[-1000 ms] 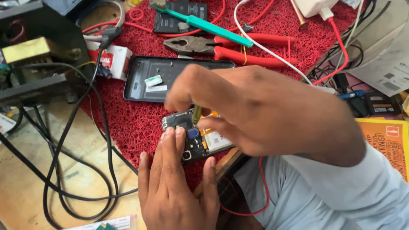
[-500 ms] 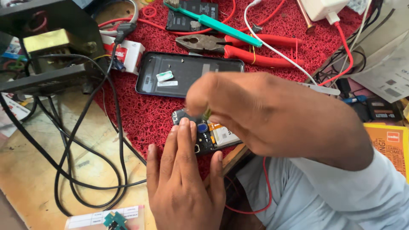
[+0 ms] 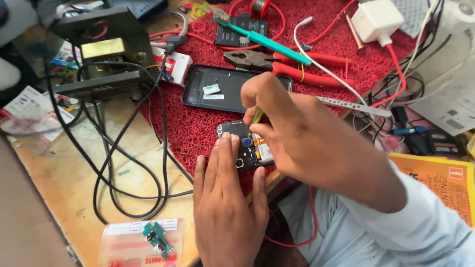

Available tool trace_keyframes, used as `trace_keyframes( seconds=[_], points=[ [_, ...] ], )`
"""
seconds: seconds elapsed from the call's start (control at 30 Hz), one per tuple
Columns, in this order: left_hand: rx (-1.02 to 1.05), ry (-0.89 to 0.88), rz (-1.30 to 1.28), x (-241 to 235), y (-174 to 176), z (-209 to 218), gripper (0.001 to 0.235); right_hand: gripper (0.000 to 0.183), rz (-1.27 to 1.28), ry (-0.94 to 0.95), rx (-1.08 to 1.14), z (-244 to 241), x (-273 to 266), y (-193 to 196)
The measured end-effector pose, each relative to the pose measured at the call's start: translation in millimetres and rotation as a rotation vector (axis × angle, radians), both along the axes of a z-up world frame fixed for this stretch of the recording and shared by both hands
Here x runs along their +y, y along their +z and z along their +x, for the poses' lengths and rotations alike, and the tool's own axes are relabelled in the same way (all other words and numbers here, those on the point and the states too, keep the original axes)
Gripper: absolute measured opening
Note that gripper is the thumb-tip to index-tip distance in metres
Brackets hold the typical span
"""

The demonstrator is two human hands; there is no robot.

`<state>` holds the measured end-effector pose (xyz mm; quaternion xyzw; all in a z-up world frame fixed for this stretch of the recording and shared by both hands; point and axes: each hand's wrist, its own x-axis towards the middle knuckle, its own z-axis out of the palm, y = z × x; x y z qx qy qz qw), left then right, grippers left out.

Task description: The person uses a green screwdriver to remove screws from a disassembled mobile phone on a cluttered workbench. They then pick up a small circuit board, inspect it, and place it back down before continuing to unscrew components from the phone chassis.

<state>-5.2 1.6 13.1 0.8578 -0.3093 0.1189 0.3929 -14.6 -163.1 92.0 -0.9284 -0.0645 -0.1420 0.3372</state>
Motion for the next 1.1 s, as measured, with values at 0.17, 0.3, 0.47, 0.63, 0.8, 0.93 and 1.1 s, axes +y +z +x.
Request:
trace_keyframes(
  seconds=[0.17,0.3,0.47,0.63,0.8,0.93,1.1],
  points=[
    [-0.058,0.003,0.012,0,3,0,0.058,0.041,-0.044,-0.169,-0.111,5,17,0],
    [-0.072,0.012,0.033,0,6,-1,0.057,0.042,0.071,-0.167,-0.026,13,-13,5],
    [-0.074,0.019,0.022,0,3,-3,0.056,0.039,0.444,-0.146,-0.165,24,-69,-9],
    [-0.07,0.016,0.015,-2,2,0,0.054,0.037,0.545,-0.136,-0.229,43,-82,-26],
    [-0.134,0.021,0.009,-3,-5,1,0.054,0.041,0.623,-0.086,-0.28,35,-111,-39],
    [-0.166,0.039,0.04,-4,-7,2,0.053,0.03,0.777,-0.243,-0.379,26,-157,-39],
    [-0.26,0.077,0.037,-8,-8,-3,0.05,0.017,0.743,-0.336,-0.433,-3,-209,-41]
  ],
)
